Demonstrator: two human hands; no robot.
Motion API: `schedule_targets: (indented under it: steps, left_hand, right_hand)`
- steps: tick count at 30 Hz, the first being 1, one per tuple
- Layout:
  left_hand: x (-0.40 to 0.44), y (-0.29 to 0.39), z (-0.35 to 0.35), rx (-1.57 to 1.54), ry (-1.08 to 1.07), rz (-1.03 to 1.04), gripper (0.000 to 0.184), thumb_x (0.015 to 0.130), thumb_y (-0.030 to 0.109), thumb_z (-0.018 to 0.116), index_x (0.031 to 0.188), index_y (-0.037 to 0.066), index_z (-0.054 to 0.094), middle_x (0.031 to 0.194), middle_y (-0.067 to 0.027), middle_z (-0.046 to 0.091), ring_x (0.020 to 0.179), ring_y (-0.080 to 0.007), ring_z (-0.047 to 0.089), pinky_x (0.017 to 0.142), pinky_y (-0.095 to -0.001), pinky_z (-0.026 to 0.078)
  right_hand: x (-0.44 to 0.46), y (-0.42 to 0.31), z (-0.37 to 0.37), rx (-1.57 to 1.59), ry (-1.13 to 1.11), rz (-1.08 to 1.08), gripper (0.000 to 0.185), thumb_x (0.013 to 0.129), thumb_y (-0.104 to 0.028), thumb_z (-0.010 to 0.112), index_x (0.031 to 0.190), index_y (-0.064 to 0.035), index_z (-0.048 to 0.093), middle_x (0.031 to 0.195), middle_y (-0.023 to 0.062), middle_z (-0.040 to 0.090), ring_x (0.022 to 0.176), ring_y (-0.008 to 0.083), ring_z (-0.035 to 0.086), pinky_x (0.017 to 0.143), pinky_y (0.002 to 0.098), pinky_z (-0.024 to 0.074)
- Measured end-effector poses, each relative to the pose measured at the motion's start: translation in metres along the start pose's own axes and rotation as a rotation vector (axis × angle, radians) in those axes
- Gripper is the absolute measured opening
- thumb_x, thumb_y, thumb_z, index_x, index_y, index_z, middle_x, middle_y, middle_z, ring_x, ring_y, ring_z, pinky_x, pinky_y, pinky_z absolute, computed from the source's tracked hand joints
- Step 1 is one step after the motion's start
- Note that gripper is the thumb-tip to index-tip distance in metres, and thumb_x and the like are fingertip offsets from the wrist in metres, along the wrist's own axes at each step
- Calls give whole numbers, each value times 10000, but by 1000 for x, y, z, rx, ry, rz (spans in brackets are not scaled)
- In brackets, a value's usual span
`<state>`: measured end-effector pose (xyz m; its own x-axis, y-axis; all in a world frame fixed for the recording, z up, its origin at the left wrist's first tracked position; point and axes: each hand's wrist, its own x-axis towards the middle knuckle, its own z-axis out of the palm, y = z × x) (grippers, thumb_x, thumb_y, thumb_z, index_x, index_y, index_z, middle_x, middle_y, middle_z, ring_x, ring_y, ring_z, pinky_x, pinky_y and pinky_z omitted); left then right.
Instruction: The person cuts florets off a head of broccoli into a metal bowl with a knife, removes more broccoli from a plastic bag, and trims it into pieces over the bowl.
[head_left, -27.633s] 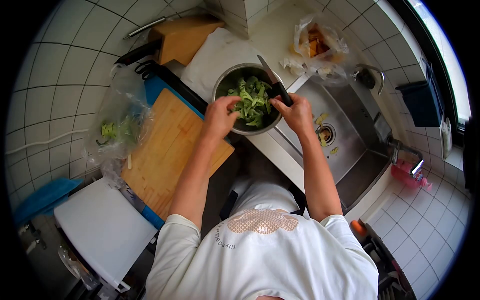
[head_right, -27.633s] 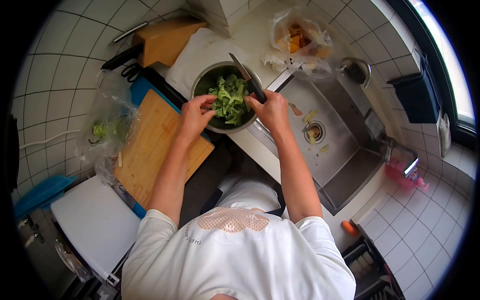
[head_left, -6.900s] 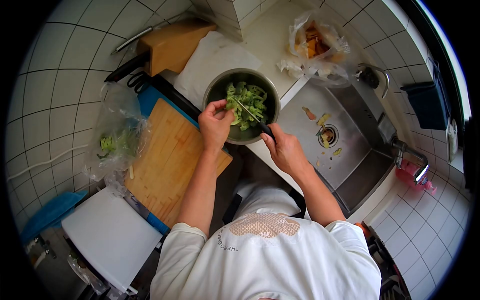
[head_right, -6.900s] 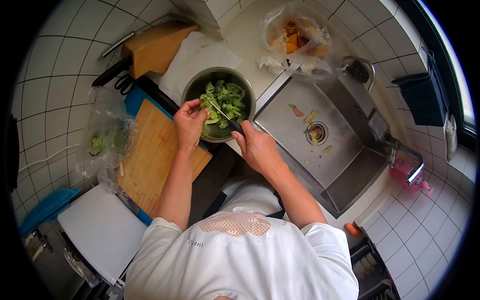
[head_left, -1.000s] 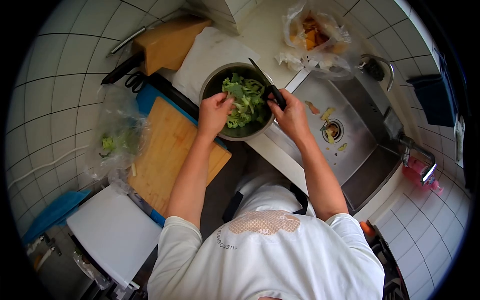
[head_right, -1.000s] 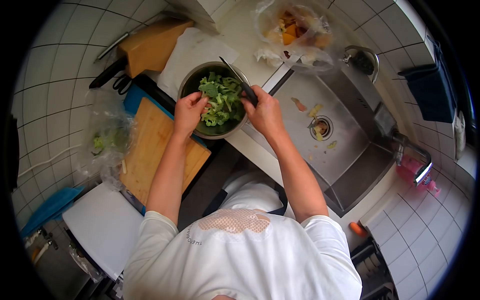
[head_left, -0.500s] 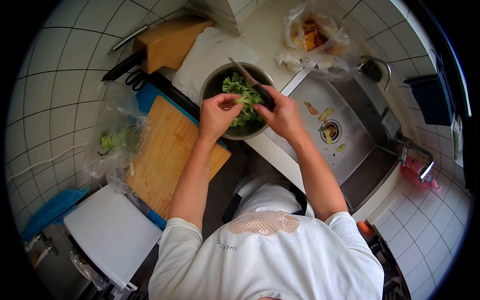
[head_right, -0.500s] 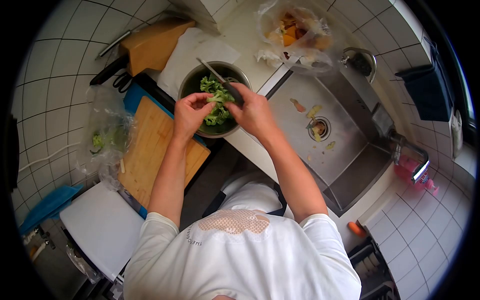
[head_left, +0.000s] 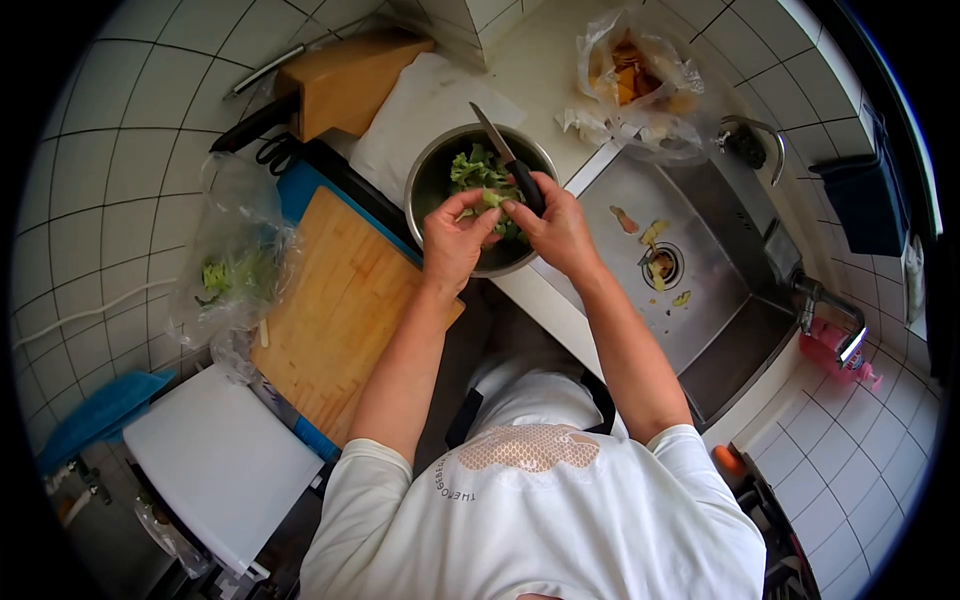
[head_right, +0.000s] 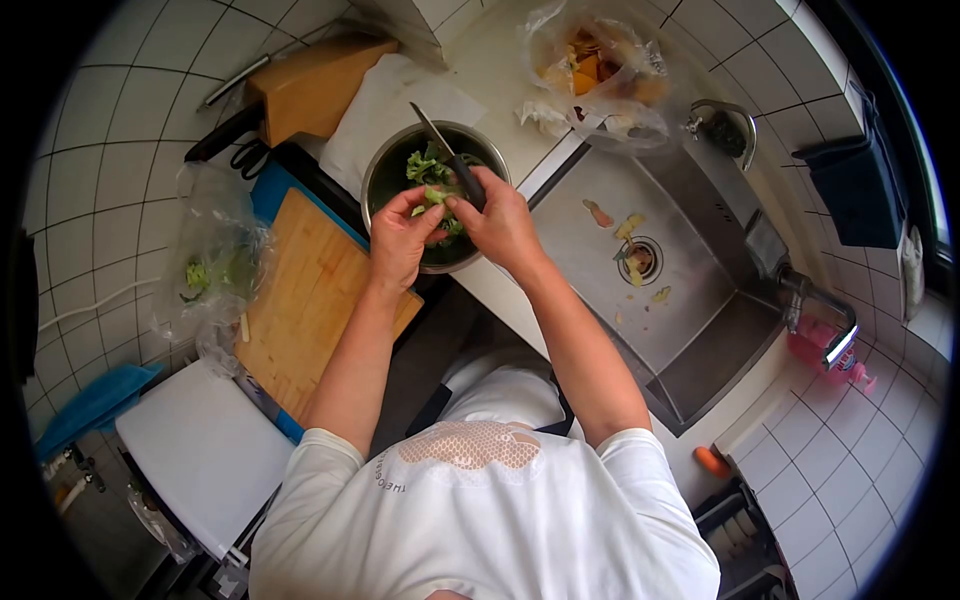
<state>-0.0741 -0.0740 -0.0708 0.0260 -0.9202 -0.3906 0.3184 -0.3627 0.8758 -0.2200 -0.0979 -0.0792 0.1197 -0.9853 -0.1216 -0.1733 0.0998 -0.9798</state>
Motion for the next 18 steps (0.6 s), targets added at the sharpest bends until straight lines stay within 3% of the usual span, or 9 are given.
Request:
schedule_targets:
  steps: [2,3,5,7,18]
  left_hand:
    - [4,-3,-1,106,100,222,202,797,12,680,983,-18,607,889,-58,653,765,-84,620,601,-208,512]
    - [5,-1,-3,105,102,224,202,797,12,680,983,-18,607,889,-58,653,765,-84,620,601,-208,512]
    - [7,8,-9,447,208,290,186,774,-6,693,938,-34,610,793,-76,655,702,-79,616,584,-206,493]
    - [8,15,-11,426,237,267,176,769,-5,697,922,-37,615,757,-71,652,679,-77,612,574,-206,484]
    - [14,11,-17,436,228,339,151,768,-12,690,904,-30,628,683,-19,618,615,-39,559,546,-180,446]
  right_hand:
    - [-7,-5,-5,-36,41,4,267,842,-231,628,1014,-35,575,659,127,573,613,238,559,590,341,444]
    - [-13,-10,-8,-70,80,7,276,869,-254,601,1040,-42,559,659,142,577,620,269,577,589,357,447]
    - [-27,-22,-19,-137,10,29,272,892,-265,565,1047,-42,549,666,156,579,631,305,584,588,368,449]
    - [-41,-28,-27,-235,-84,44,257,931,-275,502,1039,-45,538,681,190,577,661,392,583,585,402,453]
    - [-61,-30,-22,-356,-127,65,263,929,-307,503,1030,-65,529,723,202,605,713,420,587,603,468,448]
